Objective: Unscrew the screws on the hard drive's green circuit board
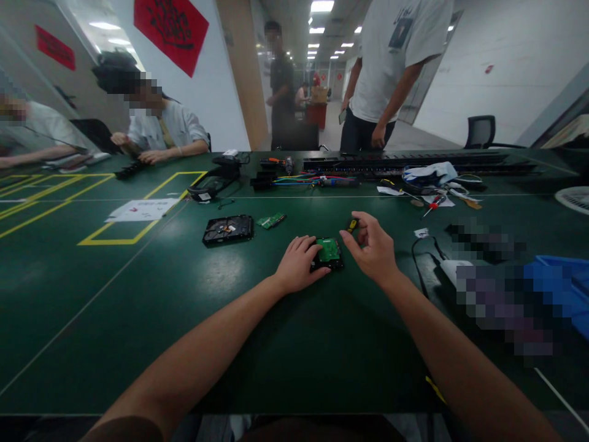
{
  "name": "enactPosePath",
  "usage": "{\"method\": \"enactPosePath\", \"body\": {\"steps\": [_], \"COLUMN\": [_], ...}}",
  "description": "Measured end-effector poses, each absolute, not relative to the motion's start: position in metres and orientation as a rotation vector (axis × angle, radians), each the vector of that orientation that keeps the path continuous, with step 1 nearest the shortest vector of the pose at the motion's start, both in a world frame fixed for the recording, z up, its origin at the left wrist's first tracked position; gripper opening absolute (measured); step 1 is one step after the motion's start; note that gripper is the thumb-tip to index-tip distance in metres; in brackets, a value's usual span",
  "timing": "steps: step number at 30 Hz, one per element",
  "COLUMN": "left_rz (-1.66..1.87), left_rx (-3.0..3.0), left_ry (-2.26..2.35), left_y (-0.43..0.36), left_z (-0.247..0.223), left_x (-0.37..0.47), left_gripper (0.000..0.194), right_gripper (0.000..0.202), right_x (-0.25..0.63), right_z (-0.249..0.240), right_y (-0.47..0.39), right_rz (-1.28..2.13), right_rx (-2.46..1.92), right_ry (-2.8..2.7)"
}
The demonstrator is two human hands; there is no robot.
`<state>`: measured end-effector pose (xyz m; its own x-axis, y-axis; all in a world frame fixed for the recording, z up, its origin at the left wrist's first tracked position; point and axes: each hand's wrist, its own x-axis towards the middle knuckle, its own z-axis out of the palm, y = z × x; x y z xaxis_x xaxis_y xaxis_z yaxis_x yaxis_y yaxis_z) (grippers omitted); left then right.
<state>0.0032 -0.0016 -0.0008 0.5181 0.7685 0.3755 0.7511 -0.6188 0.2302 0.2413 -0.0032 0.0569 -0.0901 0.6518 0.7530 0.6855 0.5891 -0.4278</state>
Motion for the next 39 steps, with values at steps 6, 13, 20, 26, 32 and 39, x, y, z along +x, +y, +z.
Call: {"method": "enactPosePath", "body": {"steps": [6,13,20,26,32,39], "left_rz": [0.712,0.732,0.725,0.714,0.718,0.709], "left_rx": [2.688,2.673,2.683,2.68,2.685,2.688], "left_ry": [1.339,1.33,1.343,1.344,1.348,1.343], "left_y": [-0.003,-0.003,-0.002,-0.003,-0.003,-0.003], "left_z": [0.001,0.001,0.0,0.001,0.0,0.001], "left_x": [0.003,0.004,0.003,0.004,0.003,0.003], "left_gripper": [0.063,0.062,0.064,0.062,0.062,0.063], "right_gripper": [0.051,0.052,0.056,0.055,0.06,0.062], "right_x": [0.239,0.234,0.236,0.242,0.241,0.24], "right_z": [0.052,0.049,0.045,0.042,0.042,0.042], "right_y": [-0.006,-0.012,-0.014,-0.011,-0.01,-0.01], "right_rz": [-0.021,0.19,0.191,0.052,-0.016,0.054], "right_rx": [-1.128,-1.079,-1.075,-1.115,-1.066,-1.051], "right_ry": [-1.747,-1.781,-1.784,-1.715,-1.755,-1.756]}}
